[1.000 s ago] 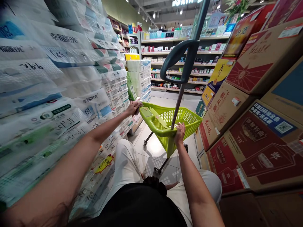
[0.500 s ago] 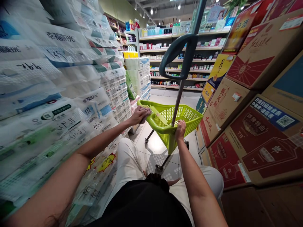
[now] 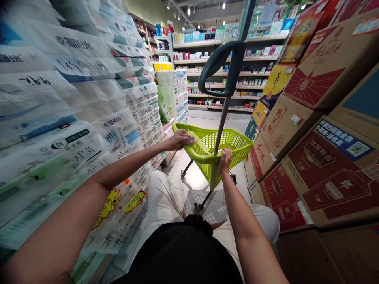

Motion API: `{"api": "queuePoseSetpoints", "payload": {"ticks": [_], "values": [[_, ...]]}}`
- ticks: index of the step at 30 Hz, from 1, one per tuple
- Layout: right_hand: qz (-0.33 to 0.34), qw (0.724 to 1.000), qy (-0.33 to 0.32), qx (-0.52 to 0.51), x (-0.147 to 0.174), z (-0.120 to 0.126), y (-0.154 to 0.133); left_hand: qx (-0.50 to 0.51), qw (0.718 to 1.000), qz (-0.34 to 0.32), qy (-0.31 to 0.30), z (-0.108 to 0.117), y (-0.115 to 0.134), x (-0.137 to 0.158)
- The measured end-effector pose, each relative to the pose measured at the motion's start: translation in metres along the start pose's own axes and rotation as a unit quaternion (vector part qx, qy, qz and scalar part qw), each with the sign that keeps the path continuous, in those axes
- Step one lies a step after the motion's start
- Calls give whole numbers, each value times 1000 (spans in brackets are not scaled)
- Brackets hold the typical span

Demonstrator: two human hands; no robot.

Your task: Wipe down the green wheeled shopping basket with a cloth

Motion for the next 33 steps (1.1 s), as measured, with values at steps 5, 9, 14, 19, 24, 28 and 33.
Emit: {"api": "queuePoseSetpoints", "payload": {"ticks": [5, 9, 14, 19, 24, 28, 33], "values": [[3, 1000, -14, 15, -3, 0, -1, -27, 987, 121, 98, 16, -19, -7], [-6, 1000, 1, 19, -3, 0, 2, -27, 979, 130, 158, -2, 0, 18], [5, 1000, 18, 20, -1, 8, 2, -39, 985, 82, 144, -43, 61, 64], [0, 1000, 15, 25, -2, 10, 2, -55, 995, 27, 82, -52, 90, 62], [1, 1000, 6, 31, -3, 3, 2, -54, 994, 77, 52, -32, 72, 40], [-7, 999, 19, 34, -1, 0, 3, -72, 996, 52, 22, -44, 87, 47], [-4, 999, 5, 38, -2, -2, 3, -121, 991, 31, 49, -45, 97, 57]]}}
Point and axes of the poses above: each hand's wrist, its own x-axis away from the middle knuckle, its own z-axis out of the back of the hand, y = z × x, the point moved 6 cm from there along -x, towards the middle knuckle, and after that the axes turned 5 degrees about z, right-handed, at the moved point
